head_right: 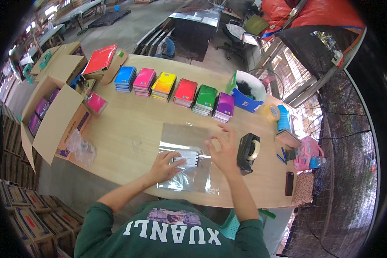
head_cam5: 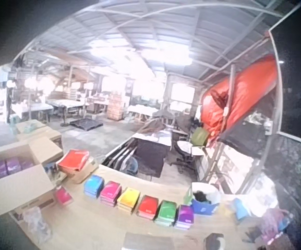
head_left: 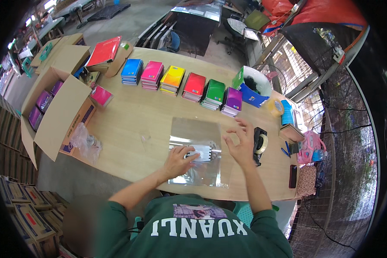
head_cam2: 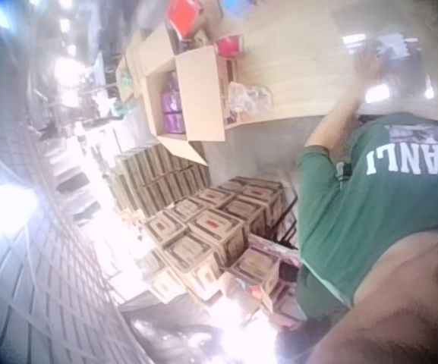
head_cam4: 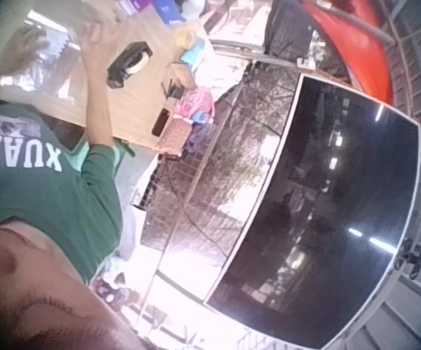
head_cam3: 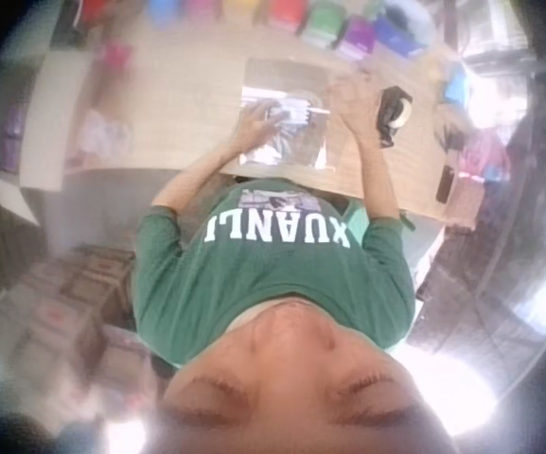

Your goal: The person places stacks of colorful small notebooks into plastic sleeves, seals the sleeves with adhesive tape from a dispenser, and places the packaged units into a large cardboard shipping box.

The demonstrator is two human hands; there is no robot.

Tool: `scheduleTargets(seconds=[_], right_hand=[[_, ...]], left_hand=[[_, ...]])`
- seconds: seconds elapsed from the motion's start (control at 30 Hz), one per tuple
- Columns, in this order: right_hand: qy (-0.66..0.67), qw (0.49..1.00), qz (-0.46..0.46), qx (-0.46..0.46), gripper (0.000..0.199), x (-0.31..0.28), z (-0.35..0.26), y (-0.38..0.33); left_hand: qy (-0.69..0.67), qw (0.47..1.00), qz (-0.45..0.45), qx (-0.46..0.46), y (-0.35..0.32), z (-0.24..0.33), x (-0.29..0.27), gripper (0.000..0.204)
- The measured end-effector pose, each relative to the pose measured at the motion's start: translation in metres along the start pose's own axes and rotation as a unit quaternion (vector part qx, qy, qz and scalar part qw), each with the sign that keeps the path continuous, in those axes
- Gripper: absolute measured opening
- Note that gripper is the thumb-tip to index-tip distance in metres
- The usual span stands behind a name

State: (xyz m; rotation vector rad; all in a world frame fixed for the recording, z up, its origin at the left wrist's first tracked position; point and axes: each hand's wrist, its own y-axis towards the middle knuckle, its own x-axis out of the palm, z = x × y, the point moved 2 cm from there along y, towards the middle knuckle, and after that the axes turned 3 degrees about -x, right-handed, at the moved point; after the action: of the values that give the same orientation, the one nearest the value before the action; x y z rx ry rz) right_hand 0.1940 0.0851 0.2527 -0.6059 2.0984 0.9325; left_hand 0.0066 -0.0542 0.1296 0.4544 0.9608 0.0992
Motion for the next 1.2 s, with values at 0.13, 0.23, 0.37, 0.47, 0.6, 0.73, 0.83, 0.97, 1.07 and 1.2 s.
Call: scheduleTargets(seconds=[0.13,0.23,0.37,0.47,0.6,0.73,0.83,0.97,1.07,1.2], right_hand=[[-0.037,0.915,-0.379,-0.134,0.024,-0.014,-0.025,0.018],[-0.122,0.876,-0.410,-0.224,0.012,0.026,0.019,0.010],[-0.050,0.877,-0.401,-0.259,0.004,0.044,0.025,0.020],[0.005,0.902,-0.338,-0.267,0.006,0.054,0.011,0.025],[0.012,0.911,-0.235,-0.338,0.018,0.068,0.009,0.027],[0.275,0.941,-0.192,-0.038,0.074,0.107,0.040,-0.013],[0.380,0.901,-0.169,0.124,0.105,0.118,0.057,-0.027],[0.358,0.909,-0.170,0.129,0.111,0.122,0.060,-0.030],[0.384,0.901,-0.160,0.123,0.102,0.123,0.056,-0.029],[0.438,0.856,-0.149,0.229,0.081,0.135,0.070,-0.035]], left_hand=[[-0.062,0.988,-0.100,0.104,0.016,-0.020,-0.018,0.065],[-0.044,0.964,-0.205,0.163,0.032,-0.024,-0.029,0.078],[0.047,0.937,-0.282,0.202,0.046,-0.021,-0.043,0.089],[0.030,0.930,-0.315,0.190,0.050,-0.024,-0.035,0.097],[-0.004,0.932,-0.328,0.155,0.047,-0.027,-0.022,0.096],[-0.013,0.978,-0.191,0.089,0.031,-0.023,-0.002,0.061],[-0.086,0.996,0.008,-0.037,0.026,0.012,0.004,0.027],[-0.245,0.952,0.158,-0.098,0.030,0.023,-0.041,0.031],[0.001,0.999,0.051,-0.015,0.025,0.012,-0.027,0.033],[-0.076,0.991,0.097,-0.056,0.026,-0.001,0.010,0.022]])
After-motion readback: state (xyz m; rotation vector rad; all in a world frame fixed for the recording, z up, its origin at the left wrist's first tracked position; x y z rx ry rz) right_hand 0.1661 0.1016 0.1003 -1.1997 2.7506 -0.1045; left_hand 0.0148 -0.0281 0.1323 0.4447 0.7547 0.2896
